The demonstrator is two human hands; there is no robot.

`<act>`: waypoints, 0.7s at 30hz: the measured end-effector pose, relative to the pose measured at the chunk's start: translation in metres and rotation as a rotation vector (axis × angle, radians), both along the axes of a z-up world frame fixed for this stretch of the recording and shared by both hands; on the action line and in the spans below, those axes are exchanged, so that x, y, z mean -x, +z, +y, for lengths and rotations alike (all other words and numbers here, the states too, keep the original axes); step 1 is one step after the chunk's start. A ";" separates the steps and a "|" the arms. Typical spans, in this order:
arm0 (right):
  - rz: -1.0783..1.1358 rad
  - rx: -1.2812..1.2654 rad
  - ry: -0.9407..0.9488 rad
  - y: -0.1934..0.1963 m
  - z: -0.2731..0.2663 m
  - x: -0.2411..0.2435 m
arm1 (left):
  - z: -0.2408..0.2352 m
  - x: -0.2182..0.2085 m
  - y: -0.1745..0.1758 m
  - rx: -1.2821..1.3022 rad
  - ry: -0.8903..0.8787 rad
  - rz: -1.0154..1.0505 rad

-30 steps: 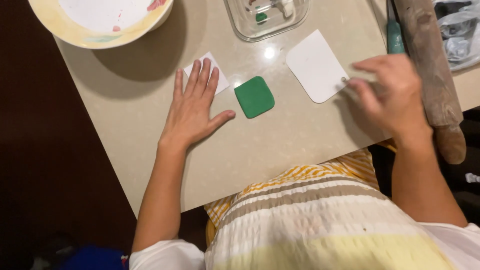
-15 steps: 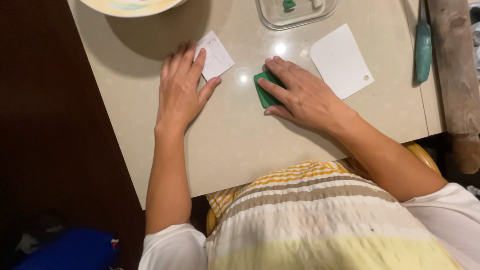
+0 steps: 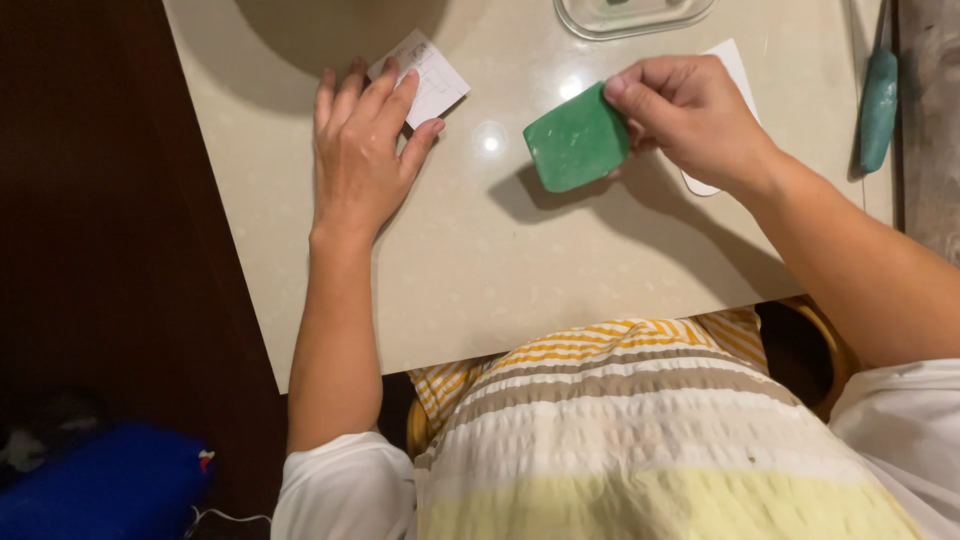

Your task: Shaping and trimming green and black fondant pieces at a decorating station.

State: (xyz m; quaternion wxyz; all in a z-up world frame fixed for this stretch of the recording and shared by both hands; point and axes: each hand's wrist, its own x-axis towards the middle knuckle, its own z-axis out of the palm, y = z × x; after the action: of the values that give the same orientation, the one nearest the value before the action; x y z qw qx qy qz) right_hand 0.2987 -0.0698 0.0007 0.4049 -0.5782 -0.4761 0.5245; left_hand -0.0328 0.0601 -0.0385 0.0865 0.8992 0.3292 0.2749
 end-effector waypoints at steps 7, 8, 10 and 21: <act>-1.193 -0.507 0.191 0.013 -0.015 -0.002 | 0.001 0.002 -0.001 -0.031 0.037 0.043; -1.156 -0.667 0.394 0.018 -0.010 0.009 | 0.001 0.004 0.001 0.010 0.038 0.045; -1.107 -0.828 0.594 0.017 -0.005 0.021 | -0.001 0.002 0.006 0.049 0.037 0.044; -1.162 -0.526 0.512 -0.006 -0.082 0.015 | -0.040 -0.069 0.012 0.200 -0.284 0.283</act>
State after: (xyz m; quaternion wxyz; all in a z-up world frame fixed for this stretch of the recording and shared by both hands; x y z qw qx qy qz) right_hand 0.2841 -0.1522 -0.0051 0.0739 -0.5175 -0.8492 0.0752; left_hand 0.0366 0.0200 -0.0260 0.1659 0.9532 0.2335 0.0968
